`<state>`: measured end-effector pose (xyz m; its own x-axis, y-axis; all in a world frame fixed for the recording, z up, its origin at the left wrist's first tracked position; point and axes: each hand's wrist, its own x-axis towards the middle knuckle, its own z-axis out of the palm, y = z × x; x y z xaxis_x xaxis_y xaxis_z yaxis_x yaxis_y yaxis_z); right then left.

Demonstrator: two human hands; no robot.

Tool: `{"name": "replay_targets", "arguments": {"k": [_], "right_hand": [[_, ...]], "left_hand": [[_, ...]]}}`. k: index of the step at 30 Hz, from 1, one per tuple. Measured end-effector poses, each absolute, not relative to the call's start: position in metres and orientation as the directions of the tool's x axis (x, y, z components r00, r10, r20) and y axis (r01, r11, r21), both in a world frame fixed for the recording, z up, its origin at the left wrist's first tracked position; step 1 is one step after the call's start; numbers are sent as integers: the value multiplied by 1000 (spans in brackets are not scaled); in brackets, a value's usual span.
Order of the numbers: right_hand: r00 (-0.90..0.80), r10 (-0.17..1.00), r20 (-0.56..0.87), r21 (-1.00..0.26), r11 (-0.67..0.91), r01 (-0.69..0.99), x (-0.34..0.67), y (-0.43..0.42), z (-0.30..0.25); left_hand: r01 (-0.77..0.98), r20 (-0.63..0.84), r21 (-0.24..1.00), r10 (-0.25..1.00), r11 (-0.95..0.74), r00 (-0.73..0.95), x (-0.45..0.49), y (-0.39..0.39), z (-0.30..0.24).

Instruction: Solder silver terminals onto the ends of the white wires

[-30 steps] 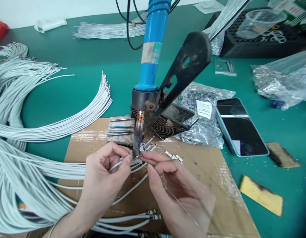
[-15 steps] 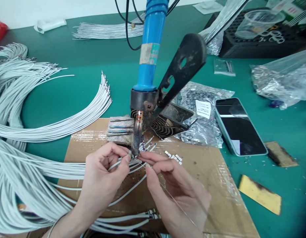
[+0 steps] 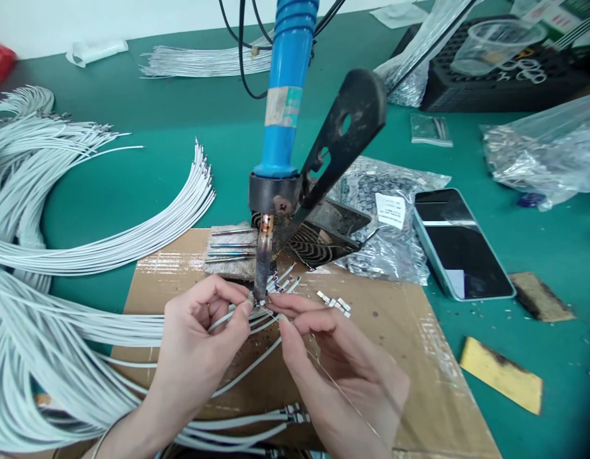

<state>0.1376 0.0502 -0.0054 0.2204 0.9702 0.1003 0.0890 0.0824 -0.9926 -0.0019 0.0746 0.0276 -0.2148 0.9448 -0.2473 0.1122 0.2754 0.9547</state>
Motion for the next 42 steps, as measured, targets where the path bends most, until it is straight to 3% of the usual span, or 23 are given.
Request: {"name": "replay_targets", "arguments": {"k": [6, 12, 34, 42], "right_hand": [[225, 968, 112, -990, 90, 104, 138, 51, -5], [200, 967, 156, -984, 135, 116, 138, 53, -6], [209, 965, 159, -983, 136, 121, 138, 52, -5], [162, 973, 162, -980, 140, 140, 142, 53, -10]], "left_hand": [[101, -262, 954, 947, 284, -188, -4, 76, 27], [49, -271, 954, 921, 296, -280, 3, 74, 29], [162, -230, 953, 960, 255, -158, -9, 72, 22], [98, -231, 962, 954, 253, -194, -5, 75, 24]]}}
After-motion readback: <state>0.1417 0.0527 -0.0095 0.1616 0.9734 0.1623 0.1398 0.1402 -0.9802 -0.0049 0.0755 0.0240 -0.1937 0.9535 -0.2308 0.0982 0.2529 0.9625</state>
